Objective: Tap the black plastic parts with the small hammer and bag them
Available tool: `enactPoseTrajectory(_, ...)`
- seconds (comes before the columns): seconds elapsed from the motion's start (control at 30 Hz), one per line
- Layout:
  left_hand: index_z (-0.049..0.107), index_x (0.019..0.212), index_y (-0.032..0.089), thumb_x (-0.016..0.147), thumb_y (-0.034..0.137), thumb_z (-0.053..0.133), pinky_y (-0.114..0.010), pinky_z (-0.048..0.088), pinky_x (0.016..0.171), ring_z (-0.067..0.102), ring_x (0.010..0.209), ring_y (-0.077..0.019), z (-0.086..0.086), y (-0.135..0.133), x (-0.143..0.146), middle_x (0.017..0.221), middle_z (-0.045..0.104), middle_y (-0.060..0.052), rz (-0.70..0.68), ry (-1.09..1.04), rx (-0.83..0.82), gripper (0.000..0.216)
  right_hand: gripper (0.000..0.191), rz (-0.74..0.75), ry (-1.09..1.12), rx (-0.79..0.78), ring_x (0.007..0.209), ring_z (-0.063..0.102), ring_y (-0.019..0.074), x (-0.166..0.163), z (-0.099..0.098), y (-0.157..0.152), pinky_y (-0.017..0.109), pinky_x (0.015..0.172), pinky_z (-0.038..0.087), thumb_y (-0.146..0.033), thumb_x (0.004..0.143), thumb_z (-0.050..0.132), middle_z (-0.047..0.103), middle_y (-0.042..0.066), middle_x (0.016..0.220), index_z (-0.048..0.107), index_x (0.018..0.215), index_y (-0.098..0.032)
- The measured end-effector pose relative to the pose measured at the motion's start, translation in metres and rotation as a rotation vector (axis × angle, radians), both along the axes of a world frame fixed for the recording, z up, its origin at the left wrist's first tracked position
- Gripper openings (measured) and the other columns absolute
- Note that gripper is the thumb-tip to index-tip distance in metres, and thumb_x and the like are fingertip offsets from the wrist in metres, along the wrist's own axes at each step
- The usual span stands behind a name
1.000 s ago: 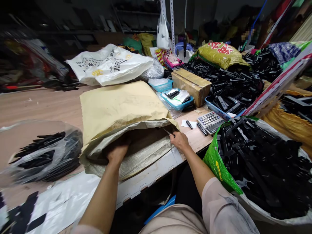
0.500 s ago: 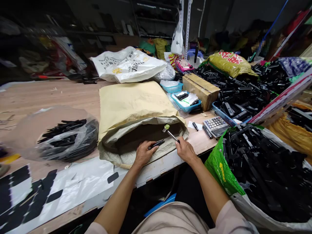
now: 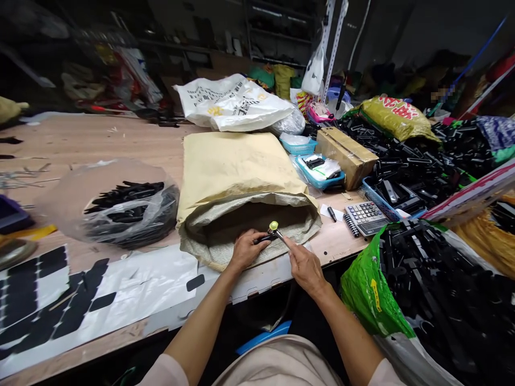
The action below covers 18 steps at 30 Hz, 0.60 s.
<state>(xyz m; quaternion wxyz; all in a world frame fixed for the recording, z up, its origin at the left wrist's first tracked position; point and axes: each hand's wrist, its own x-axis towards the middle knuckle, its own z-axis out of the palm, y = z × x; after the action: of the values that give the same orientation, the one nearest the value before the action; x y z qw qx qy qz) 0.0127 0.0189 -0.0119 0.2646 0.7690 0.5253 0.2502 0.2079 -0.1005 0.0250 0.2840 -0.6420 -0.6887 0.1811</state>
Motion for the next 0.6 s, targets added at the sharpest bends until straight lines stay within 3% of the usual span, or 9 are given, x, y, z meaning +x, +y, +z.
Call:
enactPoseTrajectory(0.2,0.078,0.102,0.030,0.081,0.033,0.071,-0.029,0.041,0.077,0.058,0.089,-0.0184,0.003,-0.001,0.001,0.090,0.066,-0.001,0.003,-0.010,-0.034,0.022,0.054,-0.008,-0.054,-0.047,0.118,0.064,0.0211,-0.003,0.000,-0.001,0.033,0.100,0.052,-0.020,0.099,0.042,0.065,0.000,0.135,0.043,0.150,-0.036)
enactPoseTrajectory(0.47,0.078,0.093,0.028,0.079,0.031,0.073,-0.029,0.040,0.075,0.058,0.087,-0.0188,0.009,-0.001,0.001,0.087,0.065,-0.001,0.010,-0.005,-0.058,0.015,0.051,0.051,-0.061,-0.041,0.121,0.063,0.0203,-0.007,-0.003,-0.001,0.032,0.104,0.050,-0.023,0.099,0.041,0.064,0.001,0.136,0.045,0.149,-0.034)
enactPoseTrajectory(0.6,0.078,0.100,0.029,0.079,0.031,0.073,-0.029,0.040,0.076,0.058,0.088,-0.0197,0.010,-0.003,0.001,0.086,0.066,-0.001,0.016,-0.009,-0.081,0.021,0.048,-0.046,0.014,0.001,0.129,0.058,0.0201,0.006,-0.004,0.002,0.033,0.109,0.046,-0.027,0.099,0.041,0.061,0.003,0.141,0.050,0.146,-0.027)
